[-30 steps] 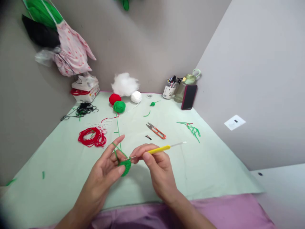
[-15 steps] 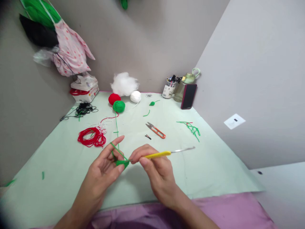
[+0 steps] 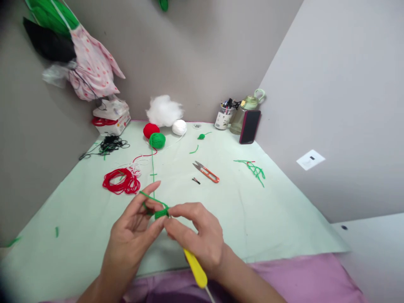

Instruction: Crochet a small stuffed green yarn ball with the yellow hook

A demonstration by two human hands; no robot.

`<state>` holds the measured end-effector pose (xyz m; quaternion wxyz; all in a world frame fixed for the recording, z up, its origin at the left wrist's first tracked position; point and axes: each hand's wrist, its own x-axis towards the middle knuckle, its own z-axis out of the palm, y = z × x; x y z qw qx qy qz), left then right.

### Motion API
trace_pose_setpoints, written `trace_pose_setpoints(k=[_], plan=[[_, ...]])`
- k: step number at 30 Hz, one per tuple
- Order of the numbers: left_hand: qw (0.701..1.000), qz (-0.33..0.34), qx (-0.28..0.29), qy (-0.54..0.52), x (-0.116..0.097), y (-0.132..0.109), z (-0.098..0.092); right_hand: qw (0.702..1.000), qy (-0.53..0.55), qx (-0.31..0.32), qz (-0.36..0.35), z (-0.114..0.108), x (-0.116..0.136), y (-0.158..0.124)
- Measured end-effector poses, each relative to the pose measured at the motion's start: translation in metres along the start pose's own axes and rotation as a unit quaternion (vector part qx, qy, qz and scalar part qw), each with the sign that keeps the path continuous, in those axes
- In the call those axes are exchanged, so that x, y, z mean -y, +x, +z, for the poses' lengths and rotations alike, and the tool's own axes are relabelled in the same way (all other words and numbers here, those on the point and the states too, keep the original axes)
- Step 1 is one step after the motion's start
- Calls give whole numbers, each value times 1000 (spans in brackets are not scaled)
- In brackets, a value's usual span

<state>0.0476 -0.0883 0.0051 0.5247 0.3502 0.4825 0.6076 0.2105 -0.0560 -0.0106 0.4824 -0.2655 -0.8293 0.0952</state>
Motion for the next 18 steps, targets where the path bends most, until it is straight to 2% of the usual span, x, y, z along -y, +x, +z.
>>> trace_pose_setpoints(k=[2,5,8,11,14,16,18], plan=[[998,-33,12,-54,-2,1,1,999,-22,-6,-24,2,0,-2],[979,-124,56,-151,-5,5,-2,999,-5,-8,-33,2,1,1],[961,-181,80,-194,-8,9,-7,989,131,-27,66,-1,2,8],[967,-163,59,-189,-10,11,-11,938,287,-72,179,-1,1,14],[979,-121,49,-159,-9,10,-9,894,375,-94,227,3,-1,19],[984,-96,69,-136,-5,8,-7,903,357,-78,226,6,1,22],[987,-79,78,-118,-1,7,-5,932,296,-61,199,6,3,23]])
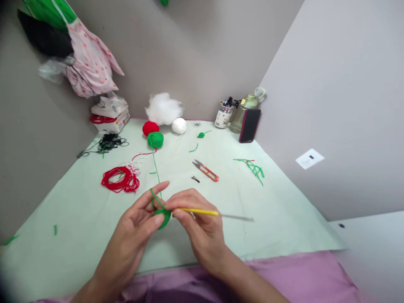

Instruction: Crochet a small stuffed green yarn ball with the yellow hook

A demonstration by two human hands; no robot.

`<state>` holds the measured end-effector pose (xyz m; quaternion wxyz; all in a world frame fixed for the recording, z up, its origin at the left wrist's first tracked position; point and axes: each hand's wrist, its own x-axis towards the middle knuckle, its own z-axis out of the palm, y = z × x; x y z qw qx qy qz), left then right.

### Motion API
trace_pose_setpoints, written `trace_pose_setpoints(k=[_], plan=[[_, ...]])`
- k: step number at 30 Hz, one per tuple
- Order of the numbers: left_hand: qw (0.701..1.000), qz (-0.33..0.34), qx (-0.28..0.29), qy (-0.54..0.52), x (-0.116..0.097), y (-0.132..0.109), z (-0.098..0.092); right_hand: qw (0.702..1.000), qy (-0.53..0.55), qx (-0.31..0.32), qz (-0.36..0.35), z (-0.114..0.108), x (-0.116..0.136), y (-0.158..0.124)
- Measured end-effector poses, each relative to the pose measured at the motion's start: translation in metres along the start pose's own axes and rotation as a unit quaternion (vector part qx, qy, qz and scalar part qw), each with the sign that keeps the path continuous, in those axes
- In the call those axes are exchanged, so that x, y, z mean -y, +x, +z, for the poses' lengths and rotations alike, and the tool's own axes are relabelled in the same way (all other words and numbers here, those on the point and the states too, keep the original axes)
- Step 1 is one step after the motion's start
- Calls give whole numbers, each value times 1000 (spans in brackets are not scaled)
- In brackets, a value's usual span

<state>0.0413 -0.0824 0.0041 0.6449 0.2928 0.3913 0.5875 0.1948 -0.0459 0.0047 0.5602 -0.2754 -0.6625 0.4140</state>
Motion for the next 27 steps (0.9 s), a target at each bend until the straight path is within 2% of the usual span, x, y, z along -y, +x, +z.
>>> trace_pose_setpoints(k=[3,5,7,8,10,13,15,17,20,24,27], plan=[[999,20,-34,12,5,1,1,991,-121,7,-63,0,2,-5],[999,14,-39,-3,5,3,1,966,-218,37,-131,-1,1,-10],[998,-35,-13,-49,4,4,0,942,-277,59,-180,-3,-1,-14],[995,-65,2,-78,3,5,-1,943,-272,56,-182,-4,-2,-14],[986,-104,14,-128,0,6,-3,971,-199,18,-131,-4,-2,-12],[987,-87,-5,-134,-3,7,-4,998,-44,-29,-33,-3,-1,-4],[993,-64,-12,-96,-2,6,-2,1000,10,-20,3,-2,0,0],[998,-49,-5,-49,-1,3,0,999,23,-1,23,0,-1,2],[1000,-26,8,6,1,-1,0,998,42,-7,51,-1,-5,1],[999,-7,13,41,-2,-1,-3,986,124,-21,114,-4,-9,2],[999,2,-10,52,-5,-1,-3,979,154,-19,136,-5,-10,3]])
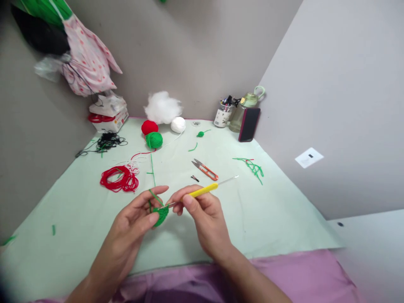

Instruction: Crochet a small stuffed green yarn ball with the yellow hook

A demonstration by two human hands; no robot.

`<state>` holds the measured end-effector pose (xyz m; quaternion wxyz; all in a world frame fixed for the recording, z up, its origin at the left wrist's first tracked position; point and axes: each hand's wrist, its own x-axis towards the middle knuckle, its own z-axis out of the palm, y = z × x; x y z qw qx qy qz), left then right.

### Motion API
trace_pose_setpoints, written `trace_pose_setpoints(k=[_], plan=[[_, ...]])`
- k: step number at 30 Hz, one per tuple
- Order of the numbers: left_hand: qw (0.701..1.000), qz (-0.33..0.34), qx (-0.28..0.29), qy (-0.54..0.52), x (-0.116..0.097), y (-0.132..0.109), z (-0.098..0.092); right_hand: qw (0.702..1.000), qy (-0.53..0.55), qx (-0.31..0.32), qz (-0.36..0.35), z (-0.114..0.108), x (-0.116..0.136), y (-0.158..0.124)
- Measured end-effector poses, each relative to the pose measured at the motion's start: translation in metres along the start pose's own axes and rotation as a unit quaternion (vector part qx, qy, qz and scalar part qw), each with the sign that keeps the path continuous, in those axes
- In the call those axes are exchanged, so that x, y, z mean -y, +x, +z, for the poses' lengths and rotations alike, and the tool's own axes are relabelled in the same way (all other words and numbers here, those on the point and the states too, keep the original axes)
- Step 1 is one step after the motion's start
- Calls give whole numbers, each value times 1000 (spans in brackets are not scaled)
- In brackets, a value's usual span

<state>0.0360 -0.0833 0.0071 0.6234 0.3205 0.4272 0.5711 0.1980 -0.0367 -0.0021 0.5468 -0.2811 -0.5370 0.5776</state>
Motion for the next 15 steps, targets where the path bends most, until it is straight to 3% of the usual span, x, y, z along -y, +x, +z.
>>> trace_pose_setpoints(k=[9,15], plan=[[997,30,-6,73,4,1,-5,989,-114,51,-74,-3,10,-7],[988,48,-35,141,5,3,-6,945,-255,77,-189,0,15,-9]])
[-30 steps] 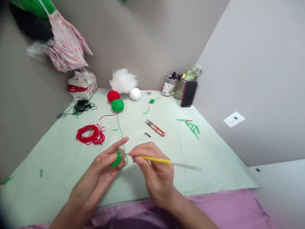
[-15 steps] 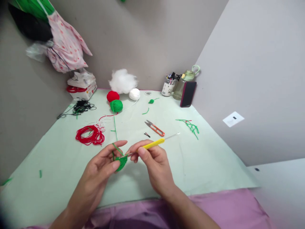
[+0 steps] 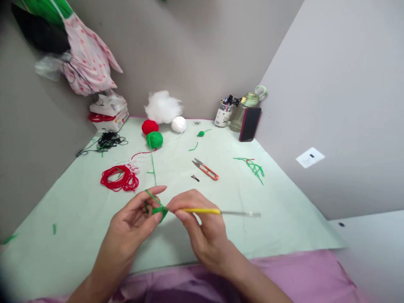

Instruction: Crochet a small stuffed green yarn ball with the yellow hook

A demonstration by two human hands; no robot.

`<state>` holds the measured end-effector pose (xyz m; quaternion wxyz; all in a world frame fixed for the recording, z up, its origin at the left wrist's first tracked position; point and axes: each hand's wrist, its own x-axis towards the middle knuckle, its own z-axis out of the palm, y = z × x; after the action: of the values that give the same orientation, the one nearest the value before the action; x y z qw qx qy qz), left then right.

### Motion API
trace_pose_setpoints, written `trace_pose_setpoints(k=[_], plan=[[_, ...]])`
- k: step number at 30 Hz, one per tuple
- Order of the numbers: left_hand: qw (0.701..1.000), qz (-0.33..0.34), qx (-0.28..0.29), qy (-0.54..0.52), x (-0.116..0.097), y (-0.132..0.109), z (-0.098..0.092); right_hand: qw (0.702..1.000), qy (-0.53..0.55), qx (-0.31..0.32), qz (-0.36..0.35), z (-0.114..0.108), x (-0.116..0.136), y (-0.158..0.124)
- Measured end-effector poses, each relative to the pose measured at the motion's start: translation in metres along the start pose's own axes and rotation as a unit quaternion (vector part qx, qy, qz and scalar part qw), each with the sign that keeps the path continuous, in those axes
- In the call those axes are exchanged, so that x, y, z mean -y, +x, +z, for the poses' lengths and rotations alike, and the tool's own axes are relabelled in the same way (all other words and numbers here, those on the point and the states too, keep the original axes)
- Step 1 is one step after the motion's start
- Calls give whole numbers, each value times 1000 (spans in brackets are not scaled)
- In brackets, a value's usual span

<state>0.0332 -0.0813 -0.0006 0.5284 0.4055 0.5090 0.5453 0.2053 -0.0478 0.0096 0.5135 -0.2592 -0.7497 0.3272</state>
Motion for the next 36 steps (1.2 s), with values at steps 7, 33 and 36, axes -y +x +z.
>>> trace_pose_setpoints(k=[7,33,36], plan=[[998,44,-54,0,3,-4,5,963,-218,30,-153,2,0,-4],[986,-50,53,-147,1,0,-1,958,223,-52,175,10,-19,0],[986,-51,59,-148,2,0,-1,951,238,-54,190,11,-22,0]])
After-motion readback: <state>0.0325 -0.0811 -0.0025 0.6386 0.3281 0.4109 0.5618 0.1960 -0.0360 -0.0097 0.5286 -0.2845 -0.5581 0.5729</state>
